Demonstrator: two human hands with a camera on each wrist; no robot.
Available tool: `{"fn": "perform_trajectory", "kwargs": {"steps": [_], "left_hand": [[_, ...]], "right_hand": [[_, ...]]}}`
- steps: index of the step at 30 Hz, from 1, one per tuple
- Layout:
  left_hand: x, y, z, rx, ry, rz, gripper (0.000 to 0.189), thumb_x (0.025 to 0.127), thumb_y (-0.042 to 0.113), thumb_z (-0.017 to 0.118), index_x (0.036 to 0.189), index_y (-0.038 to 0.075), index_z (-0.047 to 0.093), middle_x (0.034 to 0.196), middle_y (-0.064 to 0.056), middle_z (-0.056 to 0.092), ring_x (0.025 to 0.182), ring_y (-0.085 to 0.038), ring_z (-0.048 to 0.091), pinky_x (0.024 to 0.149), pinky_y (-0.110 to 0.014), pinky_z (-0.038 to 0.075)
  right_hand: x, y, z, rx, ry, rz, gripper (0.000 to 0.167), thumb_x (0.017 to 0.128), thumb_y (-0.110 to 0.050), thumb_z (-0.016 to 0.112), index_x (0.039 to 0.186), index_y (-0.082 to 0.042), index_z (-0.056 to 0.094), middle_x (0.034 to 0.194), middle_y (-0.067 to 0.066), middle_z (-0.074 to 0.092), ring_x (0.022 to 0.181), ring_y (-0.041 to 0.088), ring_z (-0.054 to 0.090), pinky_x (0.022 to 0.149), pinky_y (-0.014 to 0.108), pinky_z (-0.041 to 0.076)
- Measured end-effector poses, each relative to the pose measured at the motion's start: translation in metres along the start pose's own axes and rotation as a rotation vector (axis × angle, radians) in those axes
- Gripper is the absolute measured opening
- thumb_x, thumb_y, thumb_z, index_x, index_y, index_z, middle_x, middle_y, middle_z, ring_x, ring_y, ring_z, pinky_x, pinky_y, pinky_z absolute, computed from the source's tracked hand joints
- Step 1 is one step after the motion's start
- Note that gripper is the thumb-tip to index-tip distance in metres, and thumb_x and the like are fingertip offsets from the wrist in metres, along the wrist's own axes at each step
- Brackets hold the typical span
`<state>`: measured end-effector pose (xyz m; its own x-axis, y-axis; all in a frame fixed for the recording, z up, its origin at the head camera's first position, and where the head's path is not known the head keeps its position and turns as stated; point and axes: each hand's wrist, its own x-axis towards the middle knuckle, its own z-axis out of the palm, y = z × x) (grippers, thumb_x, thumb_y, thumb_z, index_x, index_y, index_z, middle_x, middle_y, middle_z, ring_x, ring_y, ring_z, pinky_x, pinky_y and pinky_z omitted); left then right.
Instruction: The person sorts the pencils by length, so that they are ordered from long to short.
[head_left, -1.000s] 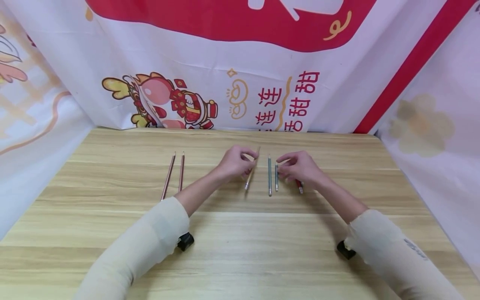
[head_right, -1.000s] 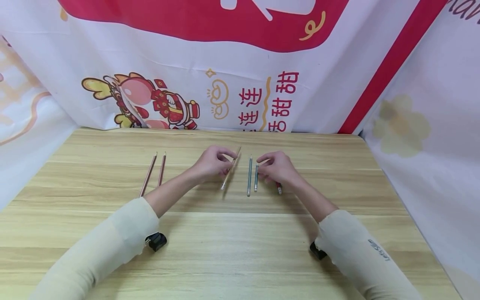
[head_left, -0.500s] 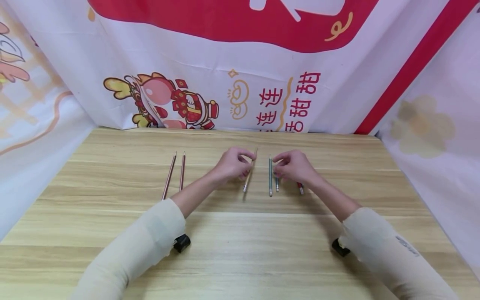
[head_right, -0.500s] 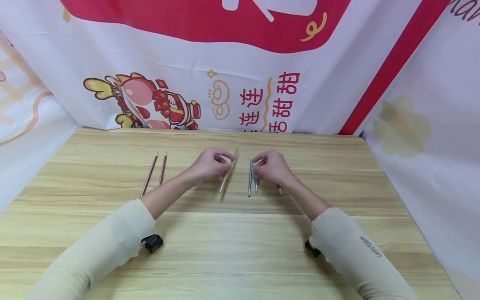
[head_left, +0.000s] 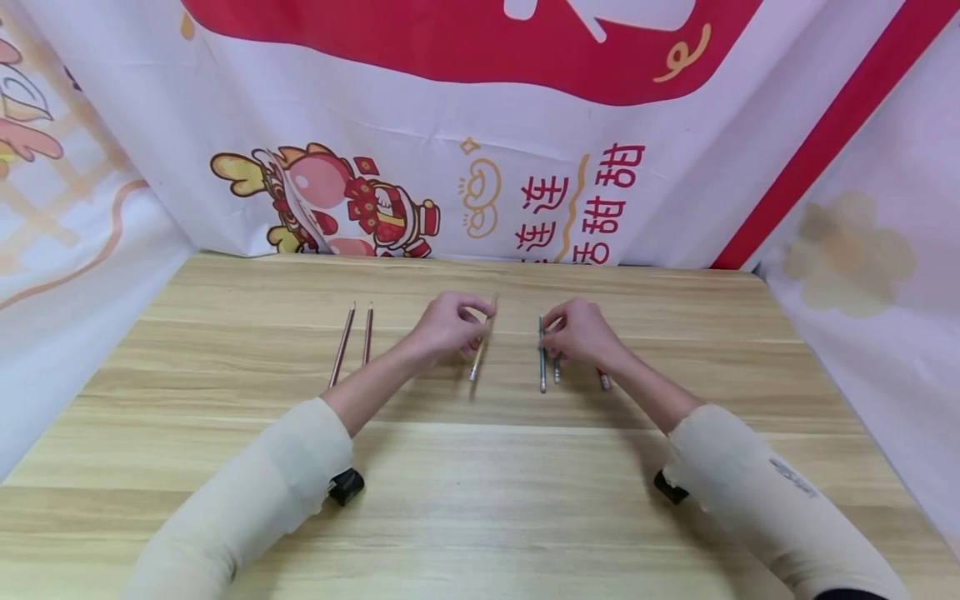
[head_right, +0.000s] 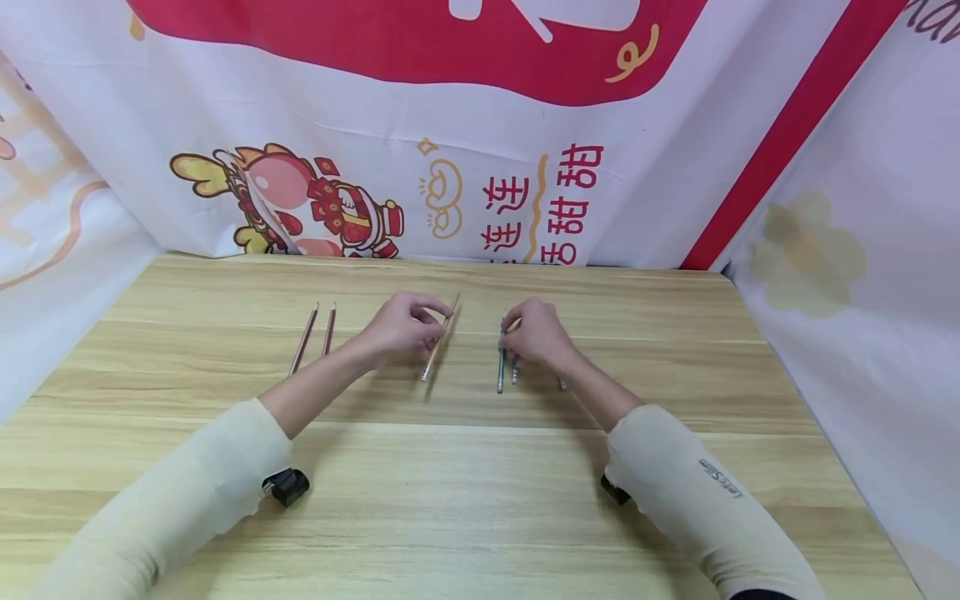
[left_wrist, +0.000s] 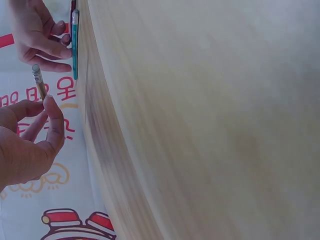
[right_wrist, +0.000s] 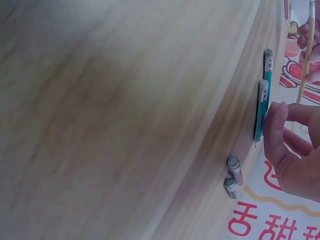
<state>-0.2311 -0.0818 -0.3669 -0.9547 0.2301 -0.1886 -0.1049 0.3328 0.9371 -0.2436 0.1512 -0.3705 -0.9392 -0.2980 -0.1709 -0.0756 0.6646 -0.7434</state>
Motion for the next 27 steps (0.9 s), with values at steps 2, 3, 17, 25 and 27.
{"fn": "perform_trajectory", "kwargs": {"steps": [2,3,17,25,27], "left_hand": [[-0.001,0.000,-0.002,0.002,0.004,-0.004,0.036,0.092,-0.009,0.067,0.128,-0.004,0.067,0.096,-0.022,0.070,0.068,-0.018,0.062,0.070,-0.042,0.066],[-0.001,-0.001,-0.003,0.003,0.005,-0.008,0.037,0.092,-0.009,0.067,0.128,-0.004,0.067,0.097,-0.022,0.070,0.068,-0.018,0.062,0.071,-0.043,0.066],[-0.004,-0.004,-0.013,0.029,0.015,-0.027,0.037,0.092,-0.009,0.066,0.129,-0.004,0.067,0.106,-0.029,0.069,0.071,-0.019,0.063,0.068,-0.035,0.066],[-0.005,-0.007,-0.019,0.029,0.025,-0.022,0.037,0.092,-0.009,0.066,0.129,-0.005,0.066,0.097,-0.022,0.070,0.070,-0.019,0.064,0.067,-0.036,0.066],[-0.006,-0.007,-0.021,0.028,0.025,-0.025,0.036,0.093,-0.009,0.066,0.129,-0.005,0.066,0.096,-0.020,0.069,0.070,-0.019,0.064,0.068,-0.037,0.066]], "right_hand": [[0.001,-0.001,0.001,-0.013,-0.006,-0.005,0.026,0.090,0.001,0.077,0.113,0.010,0.071,0.085,0.017,0.074,0.063,0.018,0.069,0.056,0.033,0.065],[0.002,-0.001,0.002,-0.020,-0.008,-0.008,0.026,0.089,0.000,0.077,0.112,0.010,0.071,0.083,0.017,0.074,0.062,0.018,0.068,0.055,0.032,0.065],[0.013,-0.011,0.016,-0.165,0.004,-0.005,0.026,0.083,-0.008,0.087,0.101,0.003,0.071,0.074,0.007,0.067,0.052,0.011,0.058,0.044,0.022,0.053],[0.014,-0.015,0.019,-0.165,-0.030,0.038,0.025,0.086,-0.003,0.081,0.107,0.002,0.070,0.075,0.010,0.071,0.058,0.017,0.066,0.047,0.023,0.058],[0.014,-0.017,0.020,-0.171,-0.036,0.055,0.026,0.086,-0.003,0.080,0.109,0.002,0.069,0.073,0.010,0.070,0.058,0.017,0.066,0.048,0.023,0.058]]}}
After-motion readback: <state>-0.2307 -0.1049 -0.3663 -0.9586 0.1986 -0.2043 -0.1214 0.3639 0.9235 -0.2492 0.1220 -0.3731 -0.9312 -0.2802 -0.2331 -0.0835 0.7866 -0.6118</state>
